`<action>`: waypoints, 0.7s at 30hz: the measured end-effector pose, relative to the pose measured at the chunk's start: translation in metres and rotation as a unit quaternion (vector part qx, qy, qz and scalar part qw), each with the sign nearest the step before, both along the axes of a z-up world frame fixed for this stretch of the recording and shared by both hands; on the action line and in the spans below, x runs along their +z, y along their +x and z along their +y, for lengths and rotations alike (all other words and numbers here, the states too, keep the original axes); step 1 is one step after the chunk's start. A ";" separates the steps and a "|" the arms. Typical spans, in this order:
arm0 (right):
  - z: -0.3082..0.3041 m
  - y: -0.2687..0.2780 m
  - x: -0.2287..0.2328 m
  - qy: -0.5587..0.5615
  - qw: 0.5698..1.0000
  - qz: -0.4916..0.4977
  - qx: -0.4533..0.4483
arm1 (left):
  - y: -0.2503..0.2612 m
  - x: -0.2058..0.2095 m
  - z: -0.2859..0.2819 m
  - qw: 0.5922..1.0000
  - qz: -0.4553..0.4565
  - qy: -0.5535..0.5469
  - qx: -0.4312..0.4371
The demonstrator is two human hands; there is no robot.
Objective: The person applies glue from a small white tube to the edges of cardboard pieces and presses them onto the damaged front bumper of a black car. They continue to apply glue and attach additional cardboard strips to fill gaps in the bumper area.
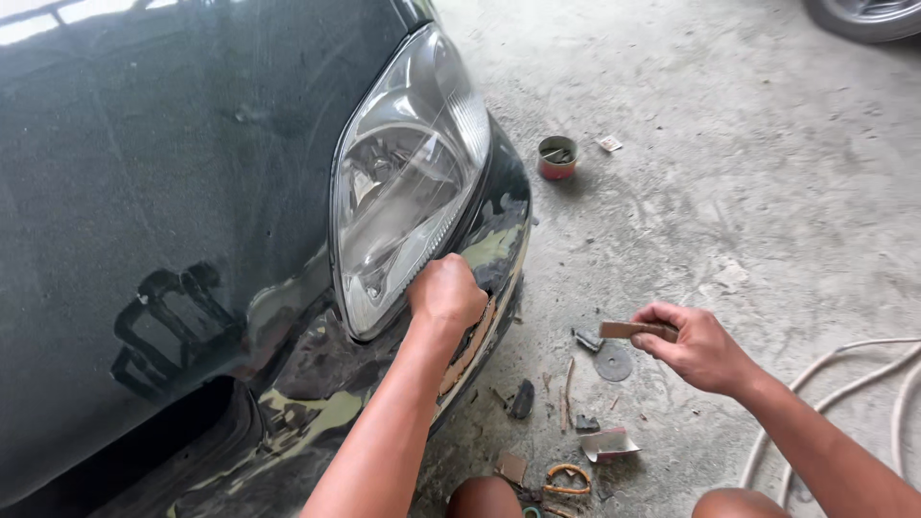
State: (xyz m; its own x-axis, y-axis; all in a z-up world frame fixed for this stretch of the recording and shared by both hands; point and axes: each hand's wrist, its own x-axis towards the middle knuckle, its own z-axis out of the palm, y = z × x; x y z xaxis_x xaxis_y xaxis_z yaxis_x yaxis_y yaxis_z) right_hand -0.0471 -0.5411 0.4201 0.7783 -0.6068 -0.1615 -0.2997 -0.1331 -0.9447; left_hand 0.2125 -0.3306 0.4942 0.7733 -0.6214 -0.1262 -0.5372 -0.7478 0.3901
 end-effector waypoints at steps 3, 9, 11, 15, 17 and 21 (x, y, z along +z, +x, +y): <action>0.023 0.012 0.047 -0.035 0.999 -0.021 0.013 | 0.007 -0.004 -0.006 1.000 0.007 0.003 -0.026; 0.050 0.011 0.096 -0.068 0.994 -0.051 0.063 | 0.007 -0.005 -0.008 0.998 0.020 0.020 -0.051; 0.049 0.006 0.102 -0.127 0.988 0.004 0.086 | 0.005 -0.004 -0.016 0.997 0.021 0.069 -0.032; 0.033 0.008 0.081 -0.149 0.980 0.034 0.126 | 0.005 0.004 -0.021 0.990 0.058 0.126 -0.002; 0.024 0.019 0.069 -0.135 0.980 0.059 0.137 | 0.004 0.003 -0.022 0.990 0.047 0.136 0.001; -0.003 0.051 0.024 0.011 0.988 0.010 0.157 | 0.002 0.000 -0.022 0.990 0.038 0.132 0.018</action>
State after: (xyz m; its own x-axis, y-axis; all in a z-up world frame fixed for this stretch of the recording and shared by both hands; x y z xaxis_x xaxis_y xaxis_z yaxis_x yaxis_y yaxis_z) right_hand 0.0039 -0.5441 0.4445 0.9239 -0.3329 -0.1888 -0.2652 -0.2012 -0.9430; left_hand 0.2144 -0.3530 0.4937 0.7768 -0.5309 -0.3388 -0.4848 -0.8475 0.2163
